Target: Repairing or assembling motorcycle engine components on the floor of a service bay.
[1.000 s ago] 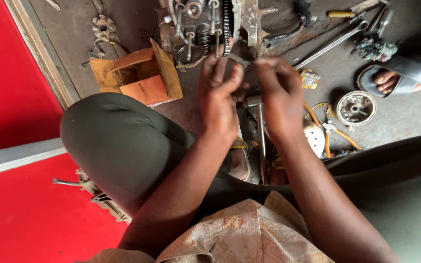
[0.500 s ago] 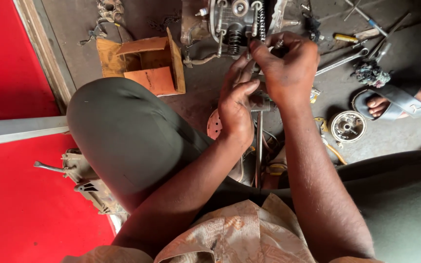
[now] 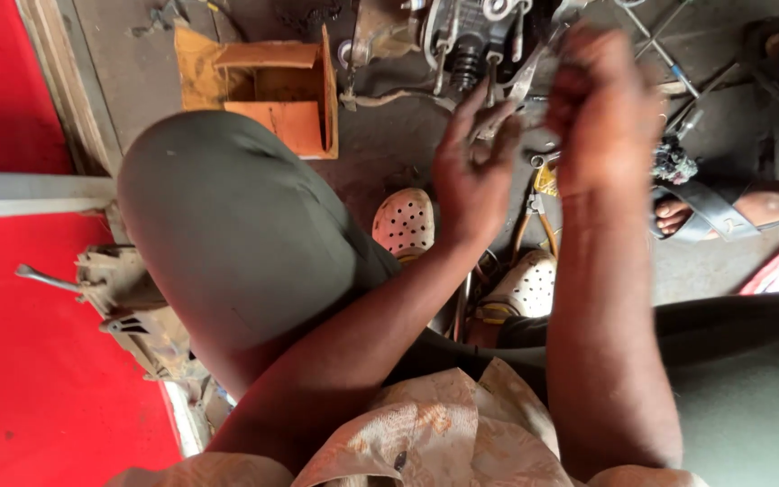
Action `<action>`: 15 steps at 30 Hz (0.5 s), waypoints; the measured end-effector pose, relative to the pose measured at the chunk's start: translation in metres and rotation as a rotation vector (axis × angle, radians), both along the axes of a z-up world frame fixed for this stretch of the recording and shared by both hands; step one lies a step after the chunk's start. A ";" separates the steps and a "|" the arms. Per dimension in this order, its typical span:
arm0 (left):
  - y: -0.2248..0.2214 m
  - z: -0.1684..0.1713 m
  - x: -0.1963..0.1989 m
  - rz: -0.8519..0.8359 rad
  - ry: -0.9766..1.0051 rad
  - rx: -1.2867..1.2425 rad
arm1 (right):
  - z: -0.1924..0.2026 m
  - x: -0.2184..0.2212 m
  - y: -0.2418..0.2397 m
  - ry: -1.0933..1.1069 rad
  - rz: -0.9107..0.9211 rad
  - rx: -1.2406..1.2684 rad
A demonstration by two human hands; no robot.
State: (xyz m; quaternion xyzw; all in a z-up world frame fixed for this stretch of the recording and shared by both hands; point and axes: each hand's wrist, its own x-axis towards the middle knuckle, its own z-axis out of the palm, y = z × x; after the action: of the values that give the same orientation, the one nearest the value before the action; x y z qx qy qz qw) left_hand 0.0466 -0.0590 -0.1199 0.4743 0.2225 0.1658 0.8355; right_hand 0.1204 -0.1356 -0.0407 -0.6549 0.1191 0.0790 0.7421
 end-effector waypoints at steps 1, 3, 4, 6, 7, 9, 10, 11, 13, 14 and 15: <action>0.001 0.008 0.003 -0.040 0.016 0.179 | 0.009 0.004 0.000 -0.006 -0.061 0.015; 0.001 0.013 0.004 -0.072 0.035 0.355 | 0.020 0.009 -0.003 -0.013 -0.115 0.027; -0.001 0.010 0.004 -0.078 0.037 0.467 | 0.022 0.010 -0.006 -0.034 -0.052 0.043; 0.001 0.009 0.004 -0.075 0.032 0.587 | 0.024 0.011 -0.007 -0.064 0.017 0.066; 0.000 0.010 0.004 -0.068 0.051 0.585 | 0.023 0.010 -0.008 -0.078 0.022 0.018; -0.004 0.004 0.007 -0.060 0.066 0.580 | 0.020 0.004 -0.009 -0.096 0.027 -0.033; -0.008 -0.003 0.008 -0.047 0.057 0.553 | 0.017 -0.001 -0.008 -0.050 0.005 -0.049; -0.011 -0.011 0.008 -0.034 0.051 0.528 | 0.014 -0.007 -0.007 -0.001 -0.018 -0.062; -0.014 -0.017 0.013 -0.035 -0.016 0.414 | 0.016 -0.011 -0.006 -0.001 0.019 -0.010; -0.015 -0.020 0.015 -0.035 -0.081 0.298 | 0.017 -0.013 -0.005 -0.002 0.057 0.041; -0.015 -0.017 0.015 -0.039 -0.083 0.298 | 0.021 -0.014 -0.005 -0.003 0.053 0.041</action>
State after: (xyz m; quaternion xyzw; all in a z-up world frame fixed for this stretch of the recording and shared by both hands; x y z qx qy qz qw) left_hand 0.0618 -0.0742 -0.1374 0.5901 0.1516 0.2002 0.7673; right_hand 0.1068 -0.1411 -0.0200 -0.6425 0.0988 0.1002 0.7533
